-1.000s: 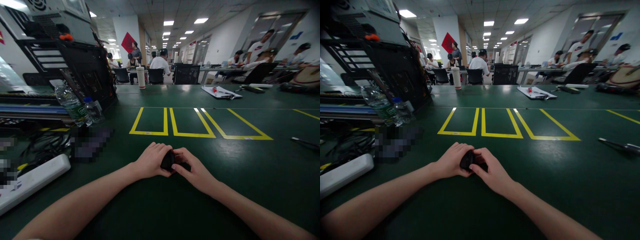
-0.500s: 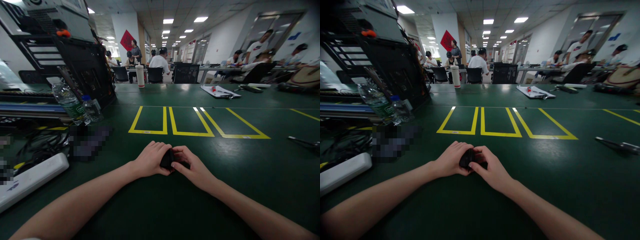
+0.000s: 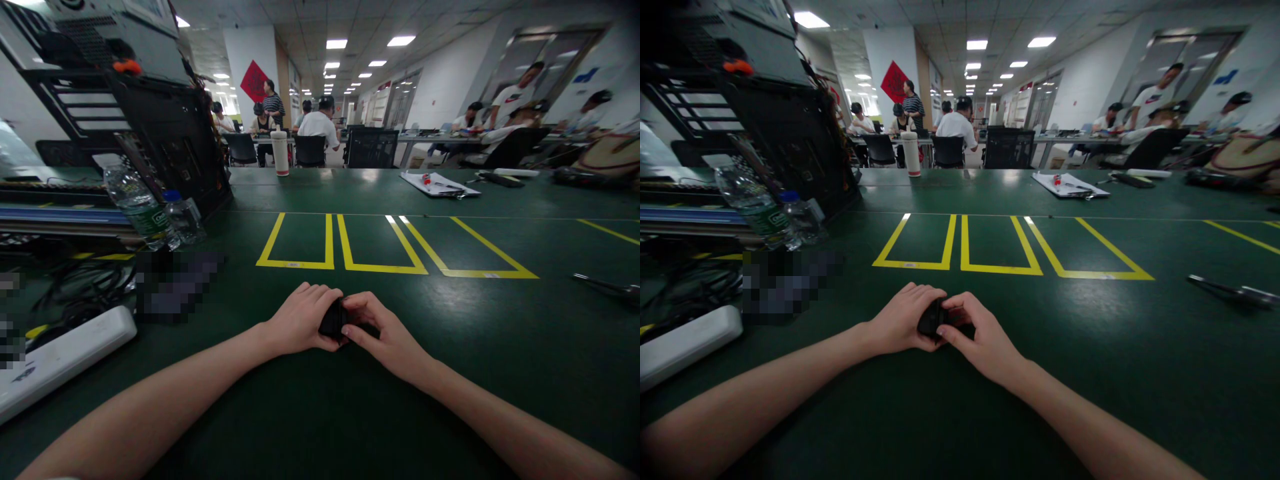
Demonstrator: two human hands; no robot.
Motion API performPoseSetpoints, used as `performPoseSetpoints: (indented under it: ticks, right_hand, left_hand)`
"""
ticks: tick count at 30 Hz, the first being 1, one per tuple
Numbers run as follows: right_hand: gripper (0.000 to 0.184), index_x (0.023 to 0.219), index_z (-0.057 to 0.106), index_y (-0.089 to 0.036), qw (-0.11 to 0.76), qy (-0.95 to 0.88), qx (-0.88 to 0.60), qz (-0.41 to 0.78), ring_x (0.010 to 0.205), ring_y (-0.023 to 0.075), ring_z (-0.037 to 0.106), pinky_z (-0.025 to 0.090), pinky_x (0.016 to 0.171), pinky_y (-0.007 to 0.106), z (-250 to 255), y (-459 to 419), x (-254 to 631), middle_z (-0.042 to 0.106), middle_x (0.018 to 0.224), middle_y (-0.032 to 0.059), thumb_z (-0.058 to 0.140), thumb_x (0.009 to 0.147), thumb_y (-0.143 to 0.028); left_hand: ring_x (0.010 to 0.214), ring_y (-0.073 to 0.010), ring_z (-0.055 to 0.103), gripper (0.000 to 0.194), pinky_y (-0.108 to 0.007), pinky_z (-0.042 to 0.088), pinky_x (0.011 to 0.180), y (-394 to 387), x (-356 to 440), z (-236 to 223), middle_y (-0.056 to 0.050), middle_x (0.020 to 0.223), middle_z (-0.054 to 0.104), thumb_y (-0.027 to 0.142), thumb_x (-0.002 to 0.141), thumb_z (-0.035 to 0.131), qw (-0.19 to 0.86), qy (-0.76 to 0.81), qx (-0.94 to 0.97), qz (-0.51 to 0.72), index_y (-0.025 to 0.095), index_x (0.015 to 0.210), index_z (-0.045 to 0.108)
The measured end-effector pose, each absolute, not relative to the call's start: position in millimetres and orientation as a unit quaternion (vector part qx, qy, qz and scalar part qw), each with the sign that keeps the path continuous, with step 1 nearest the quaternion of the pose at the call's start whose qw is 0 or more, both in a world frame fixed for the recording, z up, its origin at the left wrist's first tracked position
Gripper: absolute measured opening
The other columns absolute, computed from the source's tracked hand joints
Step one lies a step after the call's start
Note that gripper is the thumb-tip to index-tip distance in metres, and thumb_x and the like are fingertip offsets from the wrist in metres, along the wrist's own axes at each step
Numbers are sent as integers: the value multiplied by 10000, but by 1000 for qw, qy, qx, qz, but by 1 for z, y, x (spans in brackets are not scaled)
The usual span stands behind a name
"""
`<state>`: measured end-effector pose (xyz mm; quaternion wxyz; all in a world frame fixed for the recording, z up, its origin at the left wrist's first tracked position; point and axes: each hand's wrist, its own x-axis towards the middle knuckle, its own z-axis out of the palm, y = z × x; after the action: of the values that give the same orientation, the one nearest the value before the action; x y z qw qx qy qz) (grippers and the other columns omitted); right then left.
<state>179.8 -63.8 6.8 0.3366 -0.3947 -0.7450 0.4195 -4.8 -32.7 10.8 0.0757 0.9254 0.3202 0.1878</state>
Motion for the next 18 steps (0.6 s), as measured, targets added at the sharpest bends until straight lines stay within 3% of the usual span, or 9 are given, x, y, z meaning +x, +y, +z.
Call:
performPoseSetpoints:
  ticks: [9, 14, 18]
  right_hand:
    - [306, 1029, 436, -245, 351, -774, -375, 370, 1001, 191, 482, 461, 852, 396, 5, -65, 182, 441, 1097, 37, 556, 754, -187]
    - [245, 1000, 442, -241, 354, -751, -379, 408, 965, 169, 516, 476, 838, 374, 4, -64, 180, 472, 1043, 22, 532, 777, -194]
    - [307, 1054, 411, -238, 337, -739, -399, 426, 939, 168, 537, 474, 839, 385, 6, -64, 178, 504, 1019, 28, 535, 778, -191]
  left_hand:
    - [890, -224, 515, 598, -335, 361, 754, -33, -5, 12, -69, 1018, 539, 375, 618, 661, 76, 328, 925, 175, 170, 1102, 375]
    - [873, -222, 514, 576, -334, 361, 747, -33, -4, 13, -71, 1001, 541, 395, 634, 642, 75, 327, 925, 177, 162, 1097, 389]
    - [871, -221, 516, 577, -333, 361, 746, -33, -4, 11, -70, 1003, 542, 388, 625, 650, 73, 329, 924, 182, 165, 1089, 390]
